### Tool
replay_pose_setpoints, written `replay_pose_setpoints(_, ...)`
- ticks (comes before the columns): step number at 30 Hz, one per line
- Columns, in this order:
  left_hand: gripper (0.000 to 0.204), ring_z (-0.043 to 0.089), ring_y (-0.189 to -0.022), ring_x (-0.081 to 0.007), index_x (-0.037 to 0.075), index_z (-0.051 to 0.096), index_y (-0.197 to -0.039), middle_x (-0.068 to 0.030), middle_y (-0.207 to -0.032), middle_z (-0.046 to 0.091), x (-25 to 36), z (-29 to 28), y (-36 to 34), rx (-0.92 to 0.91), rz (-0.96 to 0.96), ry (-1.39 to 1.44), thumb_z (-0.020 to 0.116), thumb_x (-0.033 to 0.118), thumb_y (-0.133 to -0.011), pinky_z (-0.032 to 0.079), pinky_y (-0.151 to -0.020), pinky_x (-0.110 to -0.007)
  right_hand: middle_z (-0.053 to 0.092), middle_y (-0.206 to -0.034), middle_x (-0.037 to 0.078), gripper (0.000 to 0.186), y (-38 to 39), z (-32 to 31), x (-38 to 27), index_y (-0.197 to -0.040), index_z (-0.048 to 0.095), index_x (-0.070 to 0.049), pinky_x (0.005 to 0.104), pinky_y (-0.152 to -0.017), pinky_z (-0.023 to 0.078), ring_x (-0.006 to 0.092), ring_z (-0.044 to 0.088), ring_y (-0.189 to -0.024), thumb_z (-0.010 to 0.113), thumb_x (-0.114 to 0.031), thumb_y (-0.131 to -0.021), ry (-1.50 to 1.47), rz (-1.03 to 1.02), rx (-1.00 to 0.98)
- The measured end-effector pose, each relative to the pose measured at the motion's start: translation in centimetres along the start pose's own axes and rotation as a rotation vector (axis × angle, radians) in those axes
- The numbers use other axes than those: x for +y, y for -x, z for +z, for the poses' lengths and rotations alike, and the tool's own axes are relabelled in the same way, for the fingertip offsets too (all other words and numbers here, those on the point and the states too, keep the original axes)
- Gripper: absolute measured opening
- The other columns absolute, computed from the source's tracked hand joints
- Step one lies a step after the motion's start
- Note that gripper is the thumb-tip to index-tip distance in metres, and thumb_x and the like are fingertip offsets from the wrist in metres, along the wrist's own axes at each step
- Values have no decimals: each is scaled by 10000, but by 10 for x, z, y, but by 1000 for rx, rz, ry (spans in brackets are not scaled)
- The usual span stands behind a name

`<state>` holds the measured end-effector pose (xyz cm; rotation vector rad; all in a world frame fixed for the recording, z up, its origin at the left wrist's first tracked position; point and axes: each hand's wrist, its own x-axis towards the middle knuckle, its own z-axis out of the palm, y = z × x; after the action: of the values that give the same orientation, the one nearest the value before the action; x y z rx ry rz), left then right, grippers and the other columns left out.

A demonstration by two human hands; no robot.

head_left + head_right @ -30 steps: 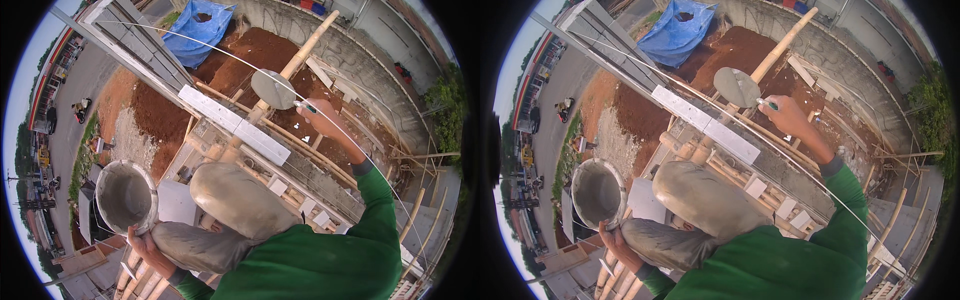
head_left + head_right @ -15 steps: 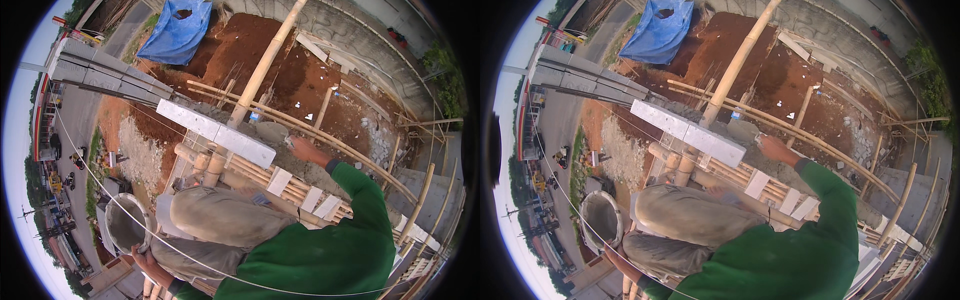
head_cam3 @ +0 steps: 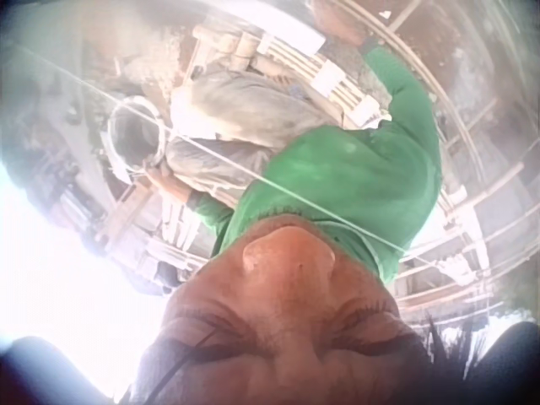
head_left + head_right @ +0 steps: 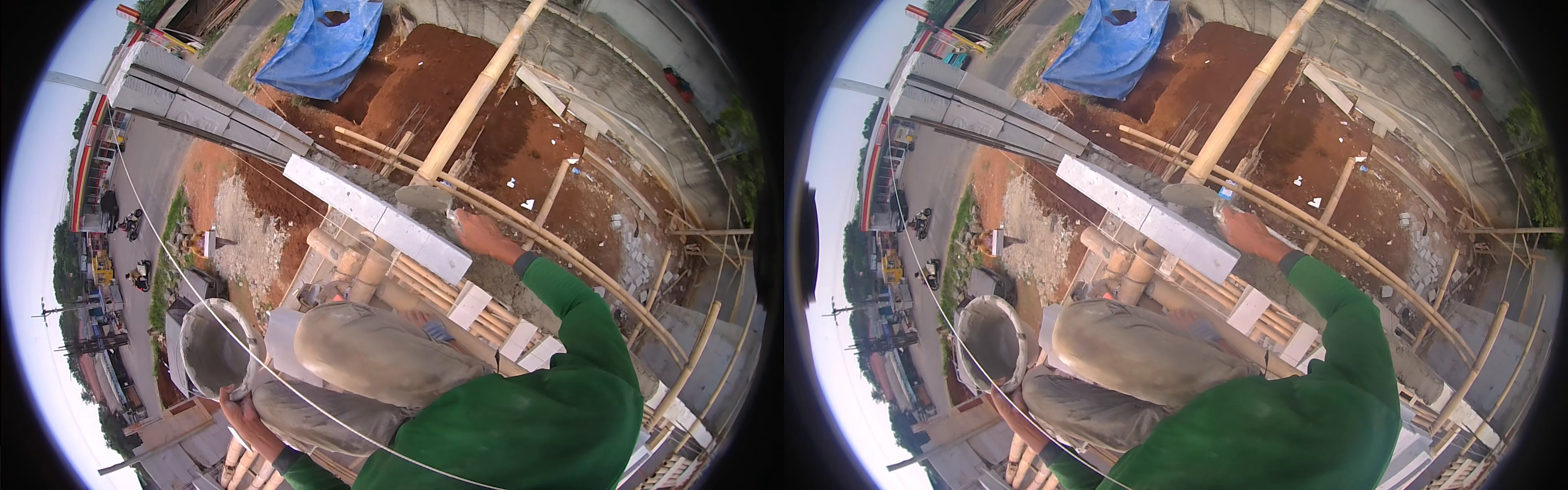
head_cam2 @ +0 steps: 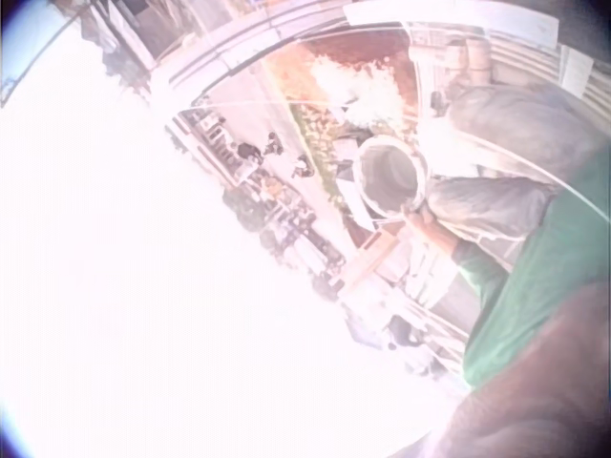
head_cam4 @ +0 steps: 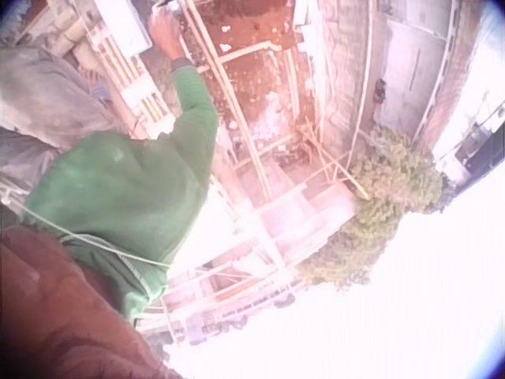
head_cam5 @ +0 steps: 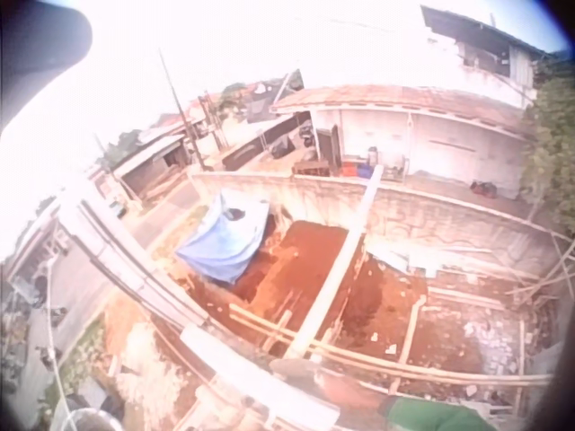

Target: The person scoops mortar from a bucket with a trowel and spreads it onto a white block on bamboo scaffolding. They place another block on top, tap it with a hammer to align it, and repeat the process.

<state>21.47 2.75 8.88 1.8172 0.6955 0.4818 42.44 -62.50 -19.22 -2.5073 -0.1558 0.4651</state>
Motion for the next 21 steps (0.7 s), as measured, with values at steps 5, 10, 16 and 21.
replay_pose_setpoints(5,270,552,-1013,-213,-34,542,-1177,-110,-1078,604,4,1,5,-10,-11,5,602,-52,-915,446,-986,-304,741,-922,301,319,17,13,5,-1234,566,36,613,-845,573,502,737,-898,589,-167,-990,80,16,40)
replay_pose_setpoints(10,250,558,-992,-207,-30,549,-1151,-108,-1060,611,5,-1,-7,28,-183,260,591,-59,-906,453,-994,-314,743,-1045,302,295,25,12,1,-1201,602,22,598,-889,572,493,735,-975,615,-174,-981,26,9,47)
replay_pose_setpoints(16,72,678,-948,-280,5,648,-924,-86,-942,670,-2,10,-24,94,-250,422,643,8,-852,562,-1025,-482,742,-1031,297,312,17,-39,-43,-1192,660,14,589,-869,564,487,731,-993,654,-237,-1008,-81,44,212)
replay_pose_setpoints(21,288,672,-945,-271,-22,637,-1102,-97,-965,658,8,47,-15,139,-273,586,621,-82,-820,597,-943,-505,688,-835,258,320,-5,-133,-141,-1120,677,45,488,-714,518,418,674,-752,697,-253,-1004,-486,-319,279)
